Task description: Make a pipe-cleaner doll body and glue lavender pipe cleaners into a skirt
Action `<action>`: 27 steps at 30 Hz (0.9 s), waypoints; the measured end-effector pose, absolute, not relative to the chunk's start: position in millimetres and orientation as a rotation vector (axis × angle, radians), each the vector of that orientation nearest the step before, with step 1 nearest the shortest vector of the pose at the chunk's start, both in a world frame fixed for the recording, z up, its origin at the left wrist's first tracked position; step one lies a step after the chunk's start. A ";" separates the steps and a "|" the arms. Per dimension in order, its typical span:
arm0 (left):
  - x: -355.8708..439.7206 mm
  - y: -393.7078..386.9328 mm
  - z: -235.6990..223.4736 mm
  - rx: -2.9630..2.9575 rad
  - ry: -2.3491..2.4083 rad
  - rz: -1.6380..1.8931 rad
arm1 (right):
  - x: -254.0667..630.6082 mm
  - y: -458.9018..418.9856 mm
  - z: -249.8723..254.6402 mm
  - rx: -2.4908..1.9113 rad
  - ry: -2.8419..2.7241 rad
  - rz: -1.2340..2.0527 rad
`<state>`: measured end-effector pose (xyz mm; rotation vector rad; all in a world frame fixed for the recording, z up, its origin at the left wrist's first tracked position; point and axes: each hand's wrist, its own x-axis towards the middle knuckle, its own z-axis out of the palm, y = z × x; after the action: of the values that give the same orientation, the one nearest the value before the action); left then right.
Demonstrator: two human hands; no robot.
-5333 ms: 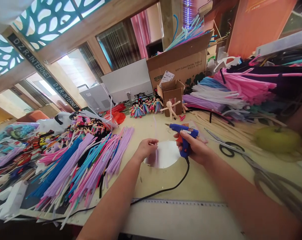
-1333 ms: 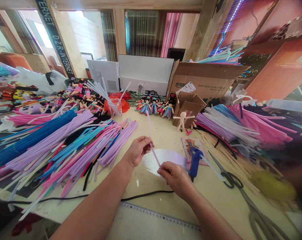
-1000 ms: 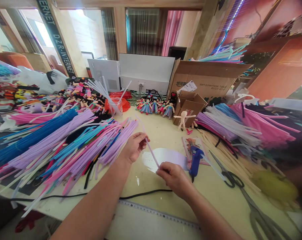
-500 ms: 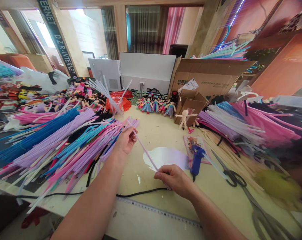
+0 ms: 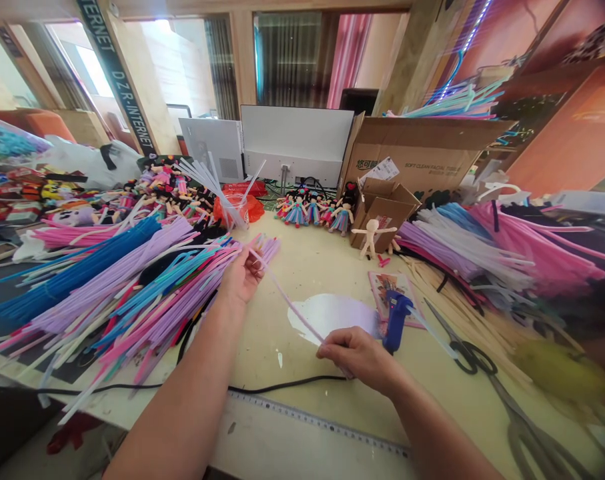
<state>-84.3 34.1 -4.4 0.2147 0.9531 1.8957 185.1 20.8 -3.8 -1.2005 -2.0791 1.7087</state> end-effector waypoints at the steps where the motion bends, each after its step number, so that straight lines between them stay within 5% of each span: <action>1: -80.8 34.4 -3.8 0.210 0.965 1.872 | 184.8 21.7 -4.0 -1.209 -2.016 1.718; 10: -8.2 25.5 -11.6 0.754 1.079 1.271 | 182.3 28.1 -10.7 -1.204 -1.774 1.723; 27: -0.9 25.6 -9.8 0.602 1.146 1.366 | 174.7 13.1 -9.6 -1.250 -2.128 1.562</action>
<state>-0.9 25.6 -9.8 0.6016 1.1455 1.3659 174.7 13.1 -9.6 -1.2501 -2.1282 1.5615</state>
